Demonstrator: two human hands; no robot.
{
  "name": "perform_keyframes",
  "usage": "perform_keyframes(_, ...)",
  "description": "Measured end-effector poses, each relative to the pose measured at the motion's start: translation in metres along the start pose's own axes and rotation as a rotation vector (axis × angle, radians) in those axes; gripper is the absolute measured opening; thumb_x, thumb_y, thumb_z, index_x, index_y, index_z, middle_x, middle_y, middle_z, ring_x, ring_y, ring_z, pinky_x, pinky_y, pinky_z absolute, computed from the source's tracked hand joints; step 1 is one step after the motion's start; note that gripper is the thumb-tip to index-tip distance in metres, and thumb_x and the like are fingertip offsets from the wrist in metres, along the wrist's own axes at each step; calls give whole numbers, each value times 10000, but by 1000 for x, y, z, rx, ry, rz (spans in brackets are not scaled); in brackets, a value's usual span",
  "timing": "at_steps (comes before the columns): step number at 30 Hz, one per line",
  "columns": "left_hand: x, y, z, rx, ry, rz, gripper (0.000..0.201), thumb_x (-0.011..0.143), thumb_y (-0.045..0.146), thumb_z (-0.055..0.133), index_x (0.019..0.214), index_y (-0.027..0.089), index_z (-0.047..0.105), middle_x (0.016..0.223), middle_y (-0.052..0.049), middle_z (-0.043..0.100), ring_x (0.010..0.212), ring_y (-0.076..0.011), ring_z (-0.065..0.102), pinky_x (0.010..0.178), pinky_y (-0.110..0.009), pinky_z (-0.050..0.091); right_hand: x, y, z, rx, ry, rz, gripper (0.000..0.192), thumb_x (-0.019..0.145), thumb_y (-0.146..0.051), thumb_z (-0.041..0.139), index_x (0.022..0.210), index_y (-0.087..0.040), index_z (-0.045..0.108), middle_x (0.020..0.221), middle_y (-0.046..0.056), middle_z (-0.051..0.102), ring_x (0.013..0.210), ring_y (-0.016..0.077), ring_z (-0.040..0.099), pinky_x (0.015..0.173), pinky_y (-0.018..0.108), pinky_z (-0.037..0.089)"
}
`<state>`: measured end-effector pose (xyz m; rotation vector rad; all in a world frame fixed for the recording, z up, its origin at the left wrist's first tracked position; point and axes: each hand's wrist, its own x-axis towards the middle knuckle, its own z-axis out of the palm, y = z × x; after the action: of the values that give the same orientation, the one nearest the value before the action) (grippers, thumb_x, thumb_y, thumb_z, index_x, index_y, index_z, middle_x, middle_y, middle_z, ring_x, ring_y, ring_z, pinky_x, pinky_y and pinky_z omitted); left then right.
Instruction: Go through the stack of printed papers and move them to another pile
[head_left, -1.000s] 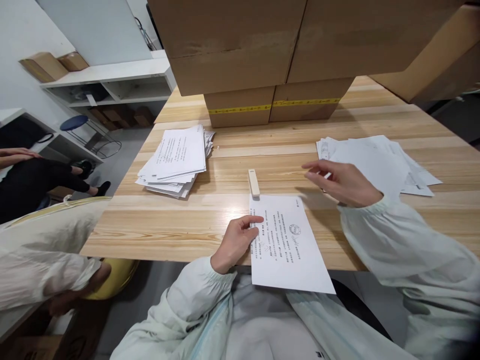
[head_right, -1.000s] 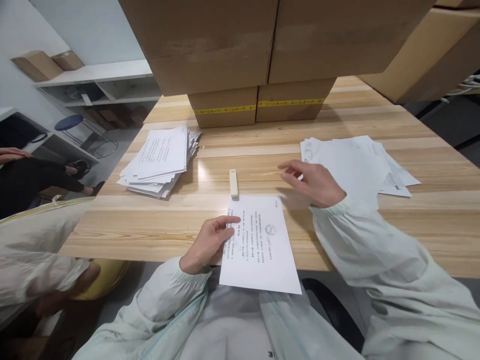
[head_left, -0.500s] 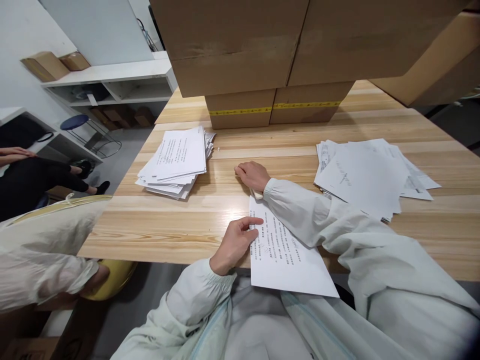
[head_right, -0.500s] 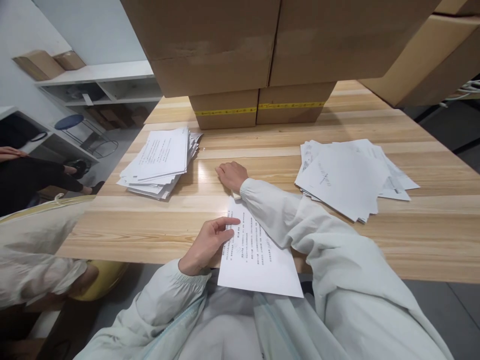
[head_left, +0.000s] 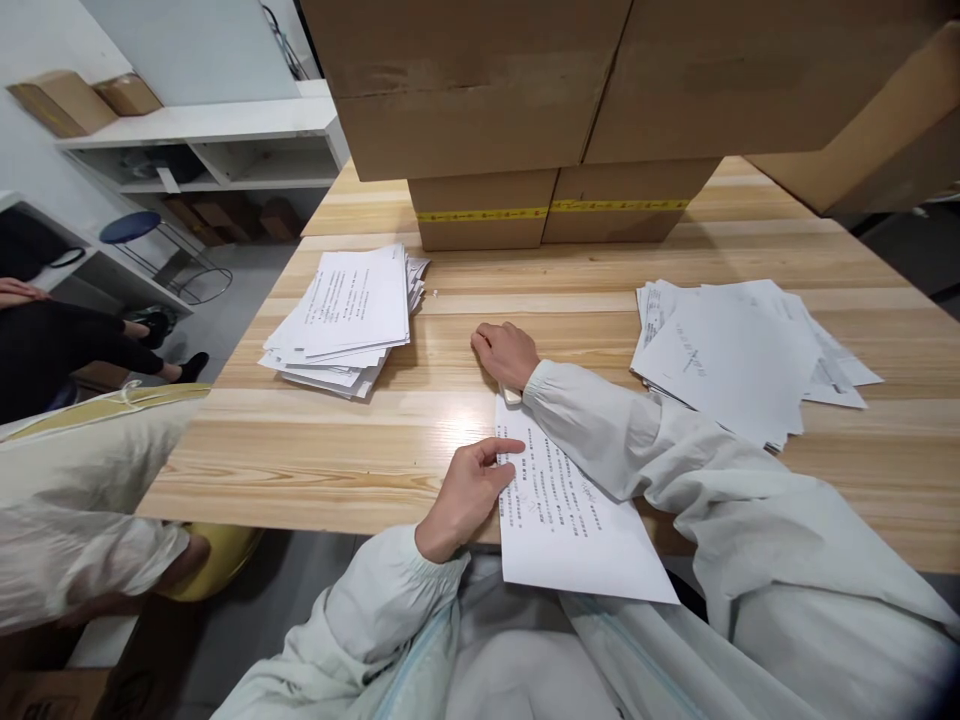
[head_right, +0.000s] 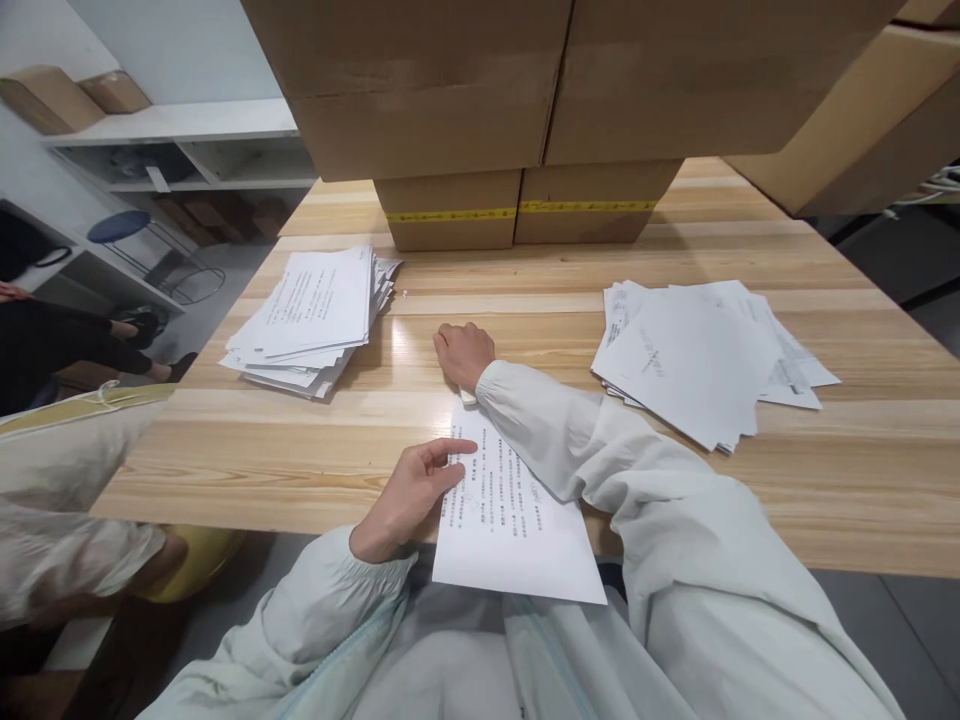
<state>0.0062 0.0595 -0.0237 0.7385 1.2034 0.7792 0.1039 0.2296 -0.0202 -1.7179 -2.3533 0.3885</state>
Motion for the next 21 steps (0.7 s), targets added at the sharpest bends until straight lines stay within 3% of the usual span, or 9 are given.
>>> perform_keyframes(14,2,-4,4,-10,46,13,401,676,205,713,1064,101,715,665,5,637,554,-101,546,533,-219,366,2,0,10,17,78,-54,430,1069,-290,295,1042,-150,701,1113,146,755,1100,302,609,940,421,331)
perform_keyframes(18,-3,-3,1,-4,62,42,400,655,215,742,1039,102,740,657,3,634,563,-99,540,538,-214,368,-1,3,-9,133,77,-101,422,1054,-398,367,1278,-176,648,1231,111,731,1154,292,609,974,425,380)
perform_keyframes(21,-19,-13,-12,15,107,104,398,711,288,741,1071,120,741,662,3,634,546,-96,515,526,-215,366,-34,18,-38,256,157,-212,473,992,-433,499,1375,-172,593,1324,121,688,1220,311,586,1051,472,380)
